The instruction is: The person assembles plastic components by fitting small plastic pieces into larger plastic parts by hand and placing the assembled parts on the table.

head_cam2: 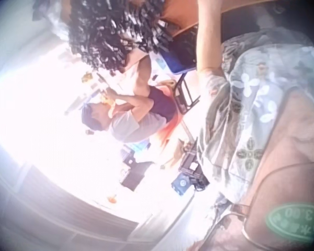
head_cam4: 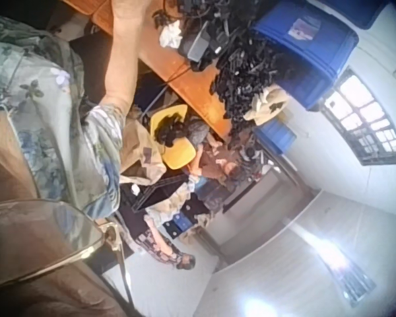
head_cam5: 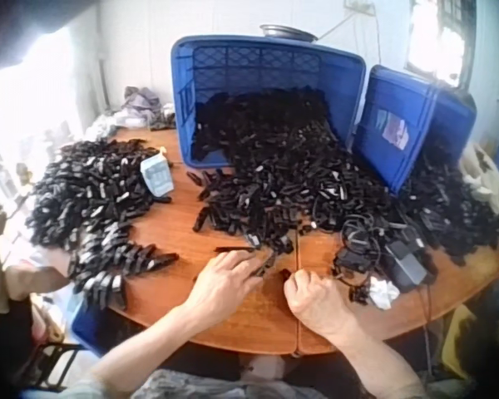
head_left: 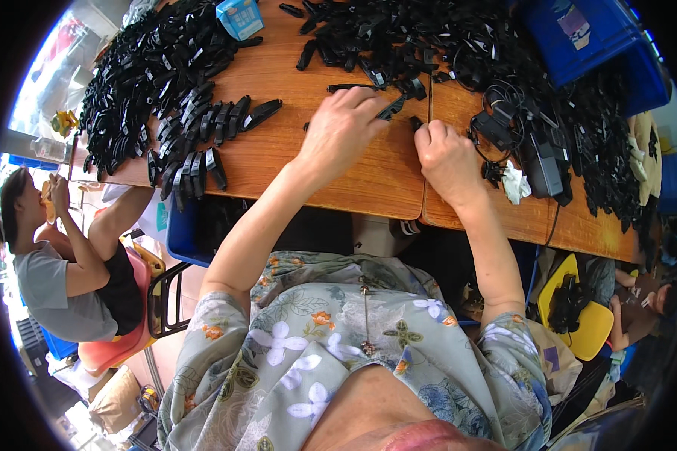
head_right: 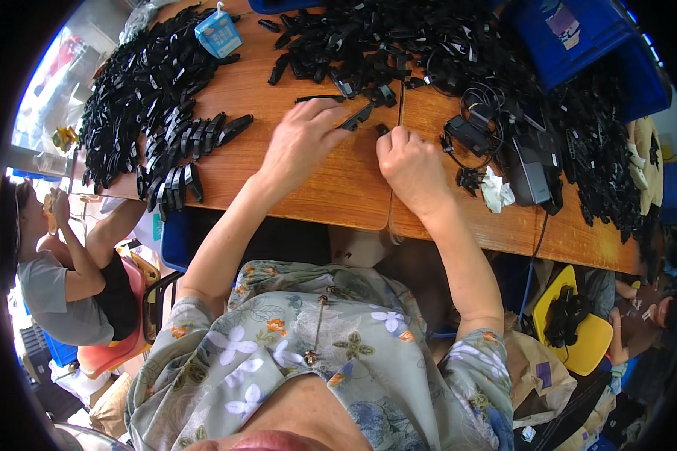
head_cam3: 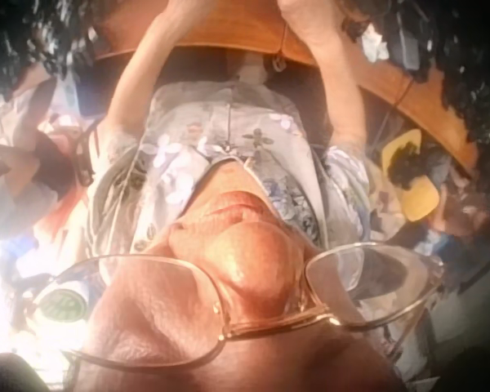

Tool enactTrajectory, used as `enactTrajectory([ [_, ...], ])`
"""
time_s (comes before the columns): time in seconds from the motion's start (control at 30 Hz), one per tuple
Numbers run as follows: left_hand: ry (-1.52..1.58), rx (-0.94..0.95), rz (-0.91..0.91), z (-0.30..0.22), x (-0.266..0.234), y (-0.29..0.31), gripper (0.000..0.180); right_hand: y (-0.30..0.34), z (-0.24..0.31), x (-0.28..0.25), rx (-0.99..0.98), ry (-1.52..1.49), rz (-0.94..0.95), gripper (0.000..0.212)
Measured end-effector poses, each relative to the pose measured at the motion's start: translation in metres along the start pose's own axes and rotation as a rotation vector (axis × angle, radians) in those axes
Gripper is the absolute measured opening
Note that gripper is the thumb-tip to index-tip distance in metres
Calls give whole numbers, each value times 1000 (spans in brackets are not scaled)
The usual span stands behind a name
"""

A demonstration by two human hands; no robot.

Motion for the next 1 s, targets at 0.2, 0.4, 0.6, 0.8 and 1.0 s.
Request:
enactTrajectory([
  [0.2, 101, -101, 50, 1, 24, 9, 22, 6, -2, -19, 116, -239, 169, 17],
  [0.4, -307, -119, 76, -1, -8, 28, 19, 6, -1, -21, 130, -284, 295, 22],
  [0.6, -371, -111, -10, 8, -27, 37, 10, 2, -4, -17, 279, -436, 232, 16],
  [0.8, -337, -172, 20, 17, -33, 46, 16, -13, 16, 2, 193, -499, 298, 17],
  [1.0, -204, -99, -71, 11, -49, 36, 31, -48, 32, 27, 83, -532, 293, 14],
])
Point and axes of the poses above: each hand's wrist, its own y-axis away from the middle knuckle, its own x-axis out of the palm, z = x × y, the point moved 9 cm from there along -y, towards the middle knuckle, and after that the axes turned 11 degrees about x, right-handed, at the moved point
